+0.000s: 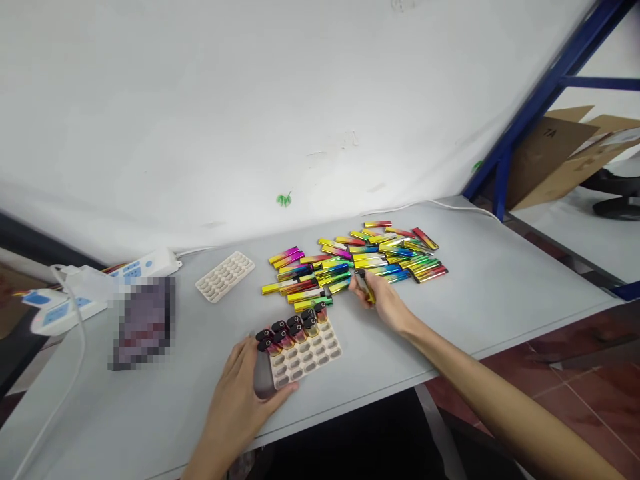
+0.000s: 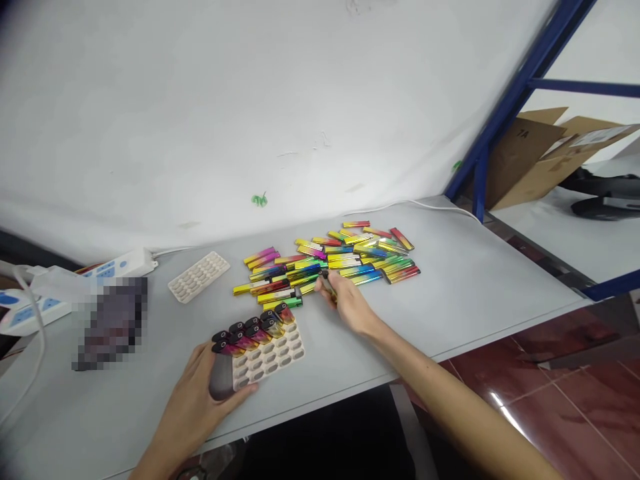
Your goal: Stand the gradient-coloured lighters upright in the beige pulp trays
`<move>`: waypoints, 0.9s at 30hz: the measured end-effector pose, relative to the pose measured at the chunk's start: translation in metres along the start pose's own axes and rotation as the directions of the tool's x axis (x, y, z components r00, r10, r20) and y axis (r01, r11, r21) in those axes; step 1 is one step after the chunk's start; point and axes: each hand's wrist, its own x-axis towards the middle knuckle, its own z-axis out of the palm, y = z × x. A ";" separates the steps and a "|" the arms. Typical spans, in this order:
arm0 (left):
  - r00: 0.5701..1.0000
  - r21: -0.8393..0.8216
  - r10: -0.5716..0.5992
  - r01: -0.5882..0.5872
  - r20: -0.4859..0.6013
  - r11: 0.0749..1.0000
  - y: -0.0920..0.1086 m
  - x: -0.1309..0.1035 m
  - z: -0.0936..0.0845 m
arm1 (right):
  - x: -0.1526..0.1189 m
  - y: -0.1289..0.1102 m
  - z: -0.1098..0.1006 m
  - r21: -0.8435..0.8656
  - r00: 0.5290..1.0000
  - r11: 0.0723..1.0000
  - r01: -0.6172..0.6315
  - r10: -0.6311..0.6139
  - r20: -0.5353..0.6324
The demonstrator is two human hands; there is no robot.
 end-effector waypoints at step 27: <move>0.998 0.007 0.065 -0.065 -0.013 0.998 0.000 -0.001 0.001 | -0.034 -0.008 0.046 -0.655 0.981 0.733 0.182 -0.177 0.074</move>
